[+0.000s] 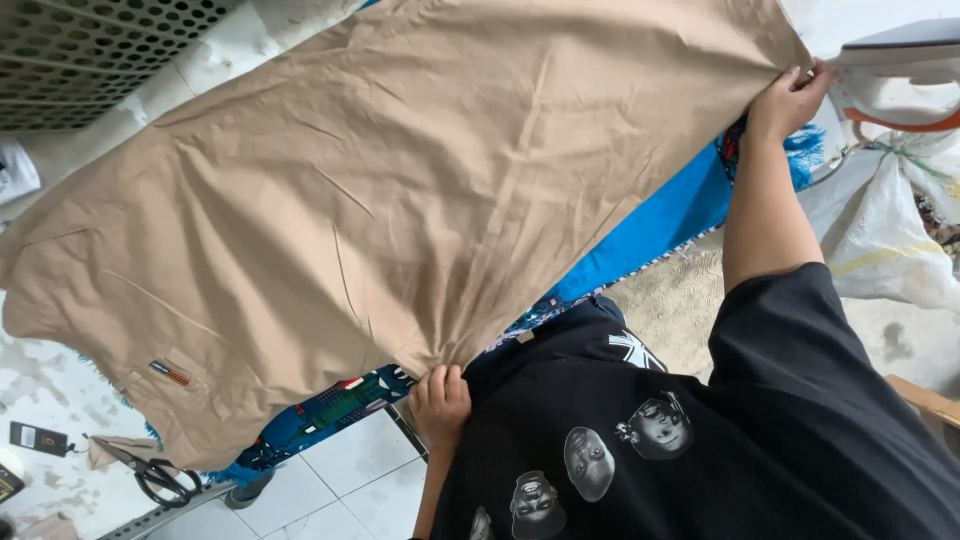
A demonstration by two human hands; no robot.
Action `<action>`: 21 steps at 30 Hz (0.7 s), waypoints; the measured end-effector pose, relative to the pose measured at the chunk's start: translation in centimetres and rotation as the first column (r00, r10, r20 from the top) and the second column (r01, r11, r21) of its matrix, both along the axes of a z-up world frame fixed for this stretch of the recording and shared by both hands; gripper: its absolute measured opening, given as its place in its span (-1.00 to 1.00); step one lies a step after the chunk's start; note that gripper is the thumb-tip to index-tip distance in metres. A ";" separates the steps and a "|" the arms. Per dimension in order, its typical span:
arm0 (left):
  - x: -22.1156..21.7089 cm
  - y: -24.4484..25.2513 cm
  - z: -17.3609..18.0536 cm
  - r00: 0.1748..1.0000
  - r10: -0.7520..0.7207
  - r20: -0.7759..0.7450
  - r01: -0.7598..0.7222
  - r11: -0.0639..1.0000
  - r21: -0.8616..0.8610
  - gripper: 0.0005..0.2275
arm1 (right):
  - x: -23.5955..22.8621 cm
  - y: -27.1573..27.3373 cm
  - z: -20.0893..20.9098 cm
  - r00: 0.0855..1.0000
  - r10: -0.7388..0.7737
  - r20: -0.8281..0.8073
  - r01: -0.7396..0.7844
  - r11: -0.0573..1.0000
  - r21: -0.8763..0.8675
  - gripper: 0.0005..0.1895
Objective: The person irons a large piece of light brown fabric on a table, then uses scissors to trim a small edge, and continues ironing different sections. The person repeatedly lifts, repositions, and smooths the fabric by hand while ironing.
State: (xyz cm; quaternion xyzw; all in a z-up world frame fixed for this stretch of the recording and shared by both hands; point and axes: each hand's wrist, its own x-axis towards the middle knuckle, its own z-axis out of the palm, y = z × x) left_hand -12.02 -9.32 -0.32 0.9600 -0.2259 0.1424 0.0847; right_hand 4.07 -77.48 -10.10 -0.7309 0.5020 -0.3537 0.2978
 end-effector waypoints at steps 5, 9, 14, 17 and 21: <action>1.5 0.7 1.9 0.995 -0.084 -0.061 0.079 0.994 -0.080 -0.69 | 0.8 0.6 0.3 0.973 0.049 -0.224 -0.059 0.998 -0.038 -0.37; 8.2 -0.4 5.2 0.996 -0.074 0.053 0.084 0.973 -0.215 -0.77 | 4.6 9.7 6.1 0.775 0.118 -0.621 -0.407 0.845 -0.347 -0.33; 22.9 -1.4 6.5 0.999 -0.020 0.027 0.028 0.947 -0.320 -0.81 | 11.7 17.1 8.4 0.555 0.606 -0.570 -0.828 0.469 -0.307 -0.52; 31.8 -0.2 2.8 1.000 -0.019 0.012 0.022 0.957 -0.290 -0.79 | 17.7 16.5 8.0 0.481 0.707 -0.518 -0.877 0.402 -0.266 -0.62; 41.9 0.5 -0.8 0.969 -0.055 -0.239 0.009 0.982 -0.189 -0.66 | 25.8 13.8 8.7 0.481 0.664 -0.573 -0.874 0.410 -0.259 -0.59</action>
